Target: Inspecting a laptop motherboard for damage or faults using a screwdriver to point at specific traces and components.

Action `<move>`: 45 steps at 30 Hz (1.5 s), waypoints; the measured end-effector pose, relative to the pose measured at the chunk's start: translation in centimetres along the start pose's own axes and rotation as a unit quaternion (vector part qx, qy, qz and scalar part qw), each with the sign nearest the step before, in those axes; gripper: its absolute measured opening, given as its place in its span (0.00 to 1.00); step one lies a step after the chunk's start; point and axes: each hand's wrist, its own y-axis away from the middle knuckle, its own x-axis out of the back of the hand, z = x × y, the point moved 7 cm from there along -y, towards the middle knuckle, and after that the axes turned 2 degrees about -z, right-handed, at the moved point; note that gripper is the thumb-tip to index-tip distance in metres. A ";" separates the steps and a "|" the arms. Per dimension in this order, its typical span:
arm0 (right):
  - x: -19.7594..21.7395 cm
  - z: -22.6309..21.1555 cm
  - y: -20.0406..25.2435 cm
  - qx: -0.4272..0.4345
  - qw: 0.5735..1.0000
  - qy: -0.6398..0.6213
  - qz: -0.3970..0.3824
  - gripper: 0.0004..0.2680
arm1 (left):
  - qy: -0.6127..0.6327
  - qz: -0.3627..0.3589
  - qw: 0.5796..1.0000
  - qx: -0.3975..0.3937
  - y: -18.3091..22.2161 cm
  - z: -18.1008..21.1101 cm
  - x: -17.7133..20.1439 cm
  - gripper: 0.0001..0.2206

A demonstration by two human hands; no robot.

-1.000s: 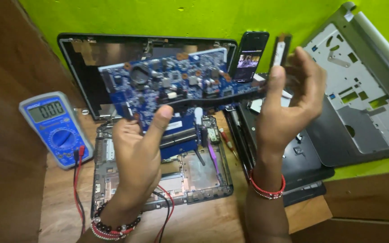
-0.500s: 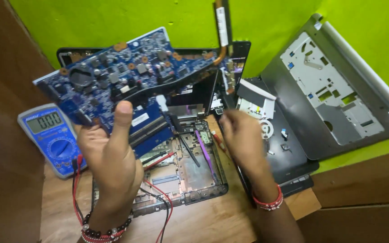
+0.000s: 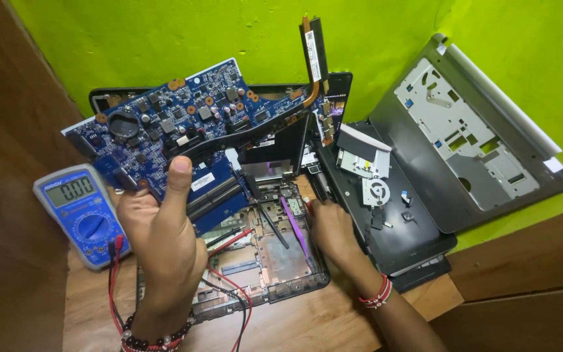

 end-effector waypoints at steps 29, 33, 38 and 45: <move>23.1 -7.7 9.7 0.099 0.737 -0.419 0.521 0.03 | -0.125 -0.051 0.985 0.109 2.3 -2.7 -0.8 0.20; 23.3 -9.6 8.9 0.167 0.732 -0.425 0.506 0.06 | -0.036 -0.115 0.992 -0.030 2.2 -0.8 -2.4 0.08; 23.1 -11.3 10.1 0.214 0.733 -0.412 0.497 0.17 | -0.070 -0.153 0.983 -0.077 2.6 -0.1 -3.2 0.05; 22.4 -12.6 11.0 0.198 0.665 -0.516 0.502 0.09 | -0.184 -0.152 0.953 -0.187 3.5 1.2 -4.1 0.07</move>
